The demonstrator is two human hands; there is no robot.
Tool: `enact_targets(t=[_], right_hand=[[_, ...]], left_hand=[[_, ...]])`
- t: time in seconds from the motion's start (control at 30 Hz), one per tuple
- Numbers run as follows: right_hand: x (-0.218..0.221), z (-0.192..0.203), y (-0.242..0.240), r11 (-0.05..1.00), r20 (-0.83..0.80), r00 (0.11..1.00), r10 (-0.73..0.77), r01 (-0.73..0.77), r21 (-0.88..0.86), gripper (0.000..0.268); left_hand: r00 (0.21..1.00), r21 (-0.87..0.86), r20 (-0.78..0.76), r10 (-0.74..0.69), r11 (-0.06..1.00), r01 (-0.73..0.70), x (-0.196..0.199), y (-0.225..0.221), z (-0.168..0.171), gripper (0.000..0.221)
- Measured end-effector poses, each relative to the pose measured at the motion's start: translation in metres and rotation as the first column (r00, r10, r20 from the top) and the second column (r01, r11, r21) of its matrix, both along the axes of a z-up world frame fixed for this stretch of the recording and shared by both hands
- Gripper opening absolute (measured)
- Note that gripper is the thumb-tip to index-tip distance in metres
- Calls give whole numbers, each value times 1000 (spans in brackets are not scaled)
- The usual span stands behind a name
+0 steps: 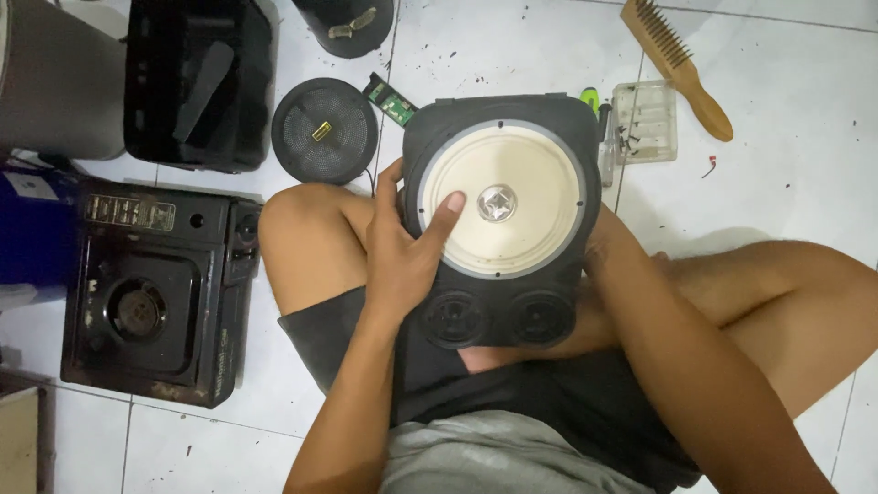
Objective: Reassembling a speaker by fitting the driver into the housing and securing it with a screwdriver.
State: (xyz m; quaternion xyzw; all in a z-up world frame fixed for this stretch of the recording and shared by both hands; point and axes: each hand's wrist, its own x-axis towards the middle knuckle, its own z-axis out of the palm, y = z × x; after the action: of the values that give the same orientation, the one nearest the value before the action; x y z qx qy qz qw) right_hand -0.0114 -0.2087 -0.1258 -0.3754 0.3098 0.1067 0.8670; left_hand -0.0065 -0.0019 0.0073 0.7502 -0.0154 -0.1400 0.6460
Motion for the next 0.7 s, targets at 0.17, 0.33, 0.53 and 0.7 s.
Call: enact_targets(t=[0.17,0.33,0.53,0.7], right_hand=[[1,41,16,1000,-11,1000,-16,16,4,58],[-1,48,22,1000,-17,1000,-25,25,10,62],[-2,54,24,999,-15,999,-36,36,7,68],[3,61,25,999,-6,999,-41,41,-2,72]], left_hand=[[999,31,36,23,999,-24,0,0,-9,56],[997,22,52,49,999,-50,3,3,-27,44],[996,58,69,53,997,-57,6,3,-28,47],[996,114,53,74,990,-79,9,5,-37,52]])
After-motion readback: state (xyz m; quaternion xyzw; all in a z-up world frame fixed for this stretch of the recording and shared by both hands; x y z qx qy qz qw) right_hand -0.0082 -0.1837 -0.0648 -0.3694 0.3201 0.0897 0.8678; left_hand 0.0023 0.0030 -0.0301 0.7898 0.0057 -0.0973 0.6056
